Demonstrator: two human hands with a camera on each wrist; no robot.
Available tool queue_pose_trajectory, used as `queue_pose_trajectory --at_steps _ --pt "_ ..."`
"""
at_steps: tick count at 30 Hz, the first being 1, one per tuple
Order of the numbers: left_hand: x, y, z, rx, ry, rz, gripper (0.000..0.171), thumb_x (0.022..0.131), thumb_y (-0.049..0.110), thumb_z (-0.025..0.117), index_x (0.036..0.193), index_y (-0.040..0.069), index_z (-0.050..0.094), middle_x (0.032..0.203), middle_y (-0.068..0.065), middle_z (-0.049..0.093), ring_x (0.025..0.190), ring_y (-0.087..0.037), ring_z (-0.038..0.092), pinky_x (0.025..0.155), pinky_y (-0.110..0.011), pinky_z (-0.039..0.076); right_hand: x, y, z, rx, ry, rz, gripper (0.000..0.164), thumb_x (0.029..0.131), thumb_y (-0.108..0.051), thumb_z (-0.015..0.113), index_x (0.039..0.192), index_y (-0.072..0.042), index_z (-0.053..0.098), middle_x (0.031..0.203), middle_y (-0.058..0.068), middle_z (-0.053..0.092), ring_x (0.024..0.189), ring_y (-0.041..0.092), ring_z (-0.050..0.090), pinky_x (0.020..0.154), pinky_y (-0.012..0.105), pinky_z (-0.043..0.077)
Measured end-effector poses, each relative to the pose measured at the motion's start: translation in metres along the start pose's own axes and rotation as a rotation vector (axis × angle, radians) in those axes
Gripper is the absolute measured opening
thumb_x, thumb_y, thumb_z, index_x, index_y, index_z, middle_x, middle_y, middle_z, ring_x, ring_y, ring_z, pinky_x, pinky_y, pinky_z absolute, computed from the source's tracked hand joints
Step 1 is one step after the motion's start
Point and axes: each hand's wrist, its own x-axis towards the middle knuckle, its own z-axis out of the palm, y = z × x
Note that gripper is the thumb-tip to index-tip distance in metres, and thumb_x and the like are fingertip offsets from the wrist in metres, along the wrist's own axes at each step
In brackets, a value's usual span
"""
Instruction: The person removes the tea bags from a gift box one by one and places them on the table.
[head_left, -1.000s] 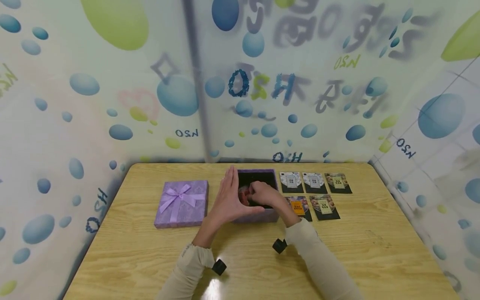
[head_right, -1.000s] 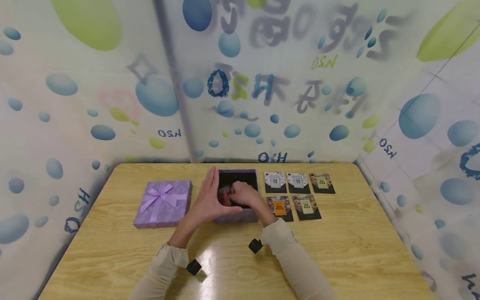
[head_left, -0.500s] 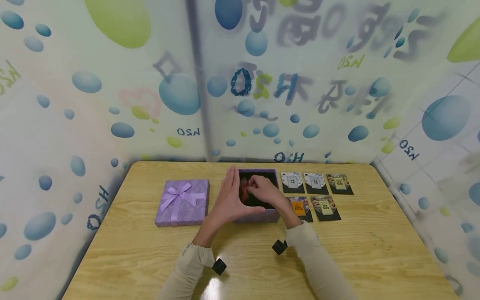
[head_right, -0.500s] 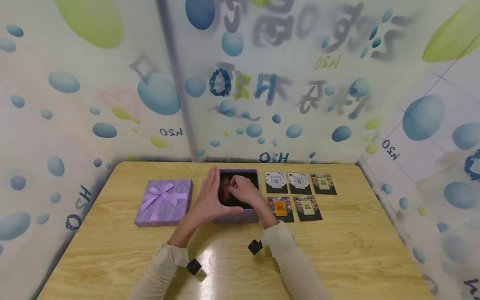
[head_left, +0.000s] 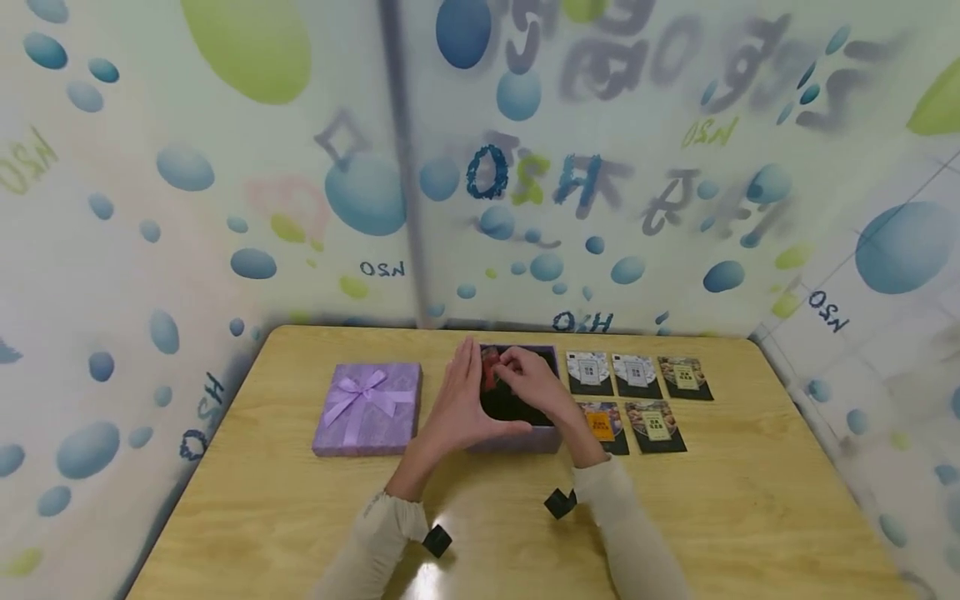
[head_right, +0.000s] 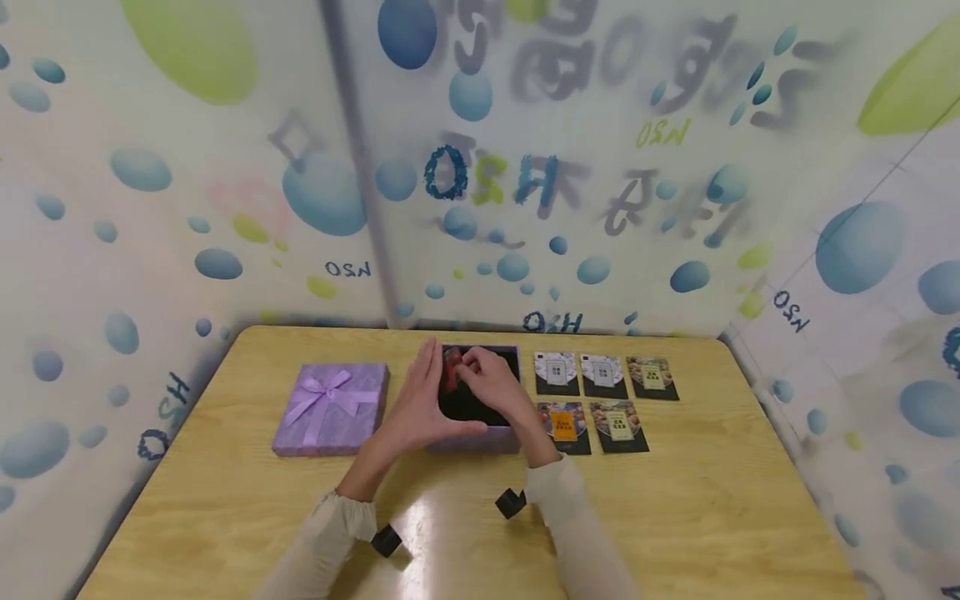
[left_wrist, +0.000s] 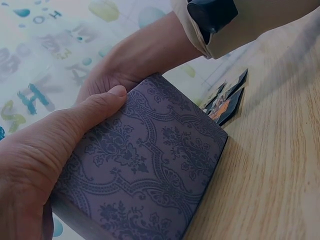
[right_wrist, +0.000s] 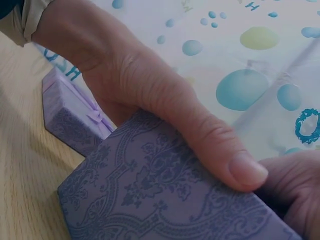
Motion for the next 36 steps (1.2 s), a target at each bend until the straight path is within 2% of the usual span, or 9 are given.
queue_pose_trajectory --at_steps 5,9,14,20,24,32,36 --pt "0.002 -0.001 0.001 0.020 -0.023 -0.013 0.151 0.069 0.086 0.075 0.164 0.018 -0.020 0.172 0.000 -0.024 0.161 -0.027 -0.010 0.127 -0.057 0.003 0.002 0.002 -0.005 0.083 0.002 -0.003 0.020 0.108 -0.020 0.061 0.112 0.000 0.065 0.090 0.009 0.067 0.070 0.017 0.056 0.072 0.035 0.053" --pt "0.004 0.000 0.001 0.001 -0.004 -0.010 0.150 0.069 0.081 0.079 0.164 0.018 -0.019 0.172 0.001 -0.023 0.161 -0.023 -0.012 0.127 -0.057 0.003 0.002 0.002 -0.010 0.153 0.005 -0.015 0.022 0.108 -0.020 0.061 0.112 0.001 0.064 0.088 0.009 0.067 0.070 0.018 0.055 0.073 0.040 0.053" --pt "0.005 0.001 0.002 0.007 -0.019 -0.019 0.151 0.069 0.081 0.080 0.164 0.018 -0.019 0.172 0.001 -0.023 0.161 -0.025 -0.011 0.128 -0.054 0.002 -0.002 -0.001 -0.017 0.185 -0.035 0.014 0.023 0.108 -0.020 0.061 0.115 0.002 0.063 0.083 0.005 0.064 0.069 0.019 0.056 0.071 0.035 0.051" --pt "0.003 0.001 0.002 -0.013 -0.020 -0.039 0.151 0.068 0.080 0.081 0.163 0.021 -0.021 0.172 0.002 -0.023 0.162 -0.027 -0.008 0.128 -0.053 0.002 -0.007 -0.008 -0.025 0.193 -0.037 0.030 0.023 0.108 -0.016 0.059 0.118 0.004 0.063 0.077 0.002 0.059 0.068 0.018 0.054 0.067 0.031 0.046" --pt "0.002 0.001 0.002 -0.021 -0.018 -0.051 0.151 0.068 0.080 0.081 0.163 0.023 -0.022 0.172 0.004 -0.023 0.162 -0.026 -0.008 0.128 -0.052 0.003 -0.007 -0.010 -0.029 0.190 -0.035 0.043 0.024 0.108 -0.017 0.060 0.120 0.003 0.063 0.079 0.002 0.061 0.069 0.018 0.055 0.069 0.031 0.047" --pt "0.003 0.000 0.002 -0.032 -0.016 -0.057 0.151 0.067 0.082 0.080 0.163 0.026 -0.022 0.172 0.007 -0.023 0.161 -0.021 -0.010 0.128 -0.052 0.002 -0.007 -0.010 -0.035 0.174 -0.017 0.009 0.023 0.108 -0.015 0.060 0.121 0.004 0.062 0.084 0.003 0.063 0.071 0.020 0.054 0.072 0.039 0.048" --pt "0.003 -0.001 0.002 -0.034 -0.020 -0.056 0.150 0.067 0.084 0.078 0.163 0.026 -0.022 0.171 0.008 -0.024 0.160 -0.018 -0.013 0.128 -0.052 0.002 -0.009 -0.013 -0.039 0.161 -0.011 0.010 0.021 0.108 -0.014 0.059 0.120 0.003 0.061 0.086 0.004 0.064 0.072 0.021 0.055 0.072 0.037 0.048"
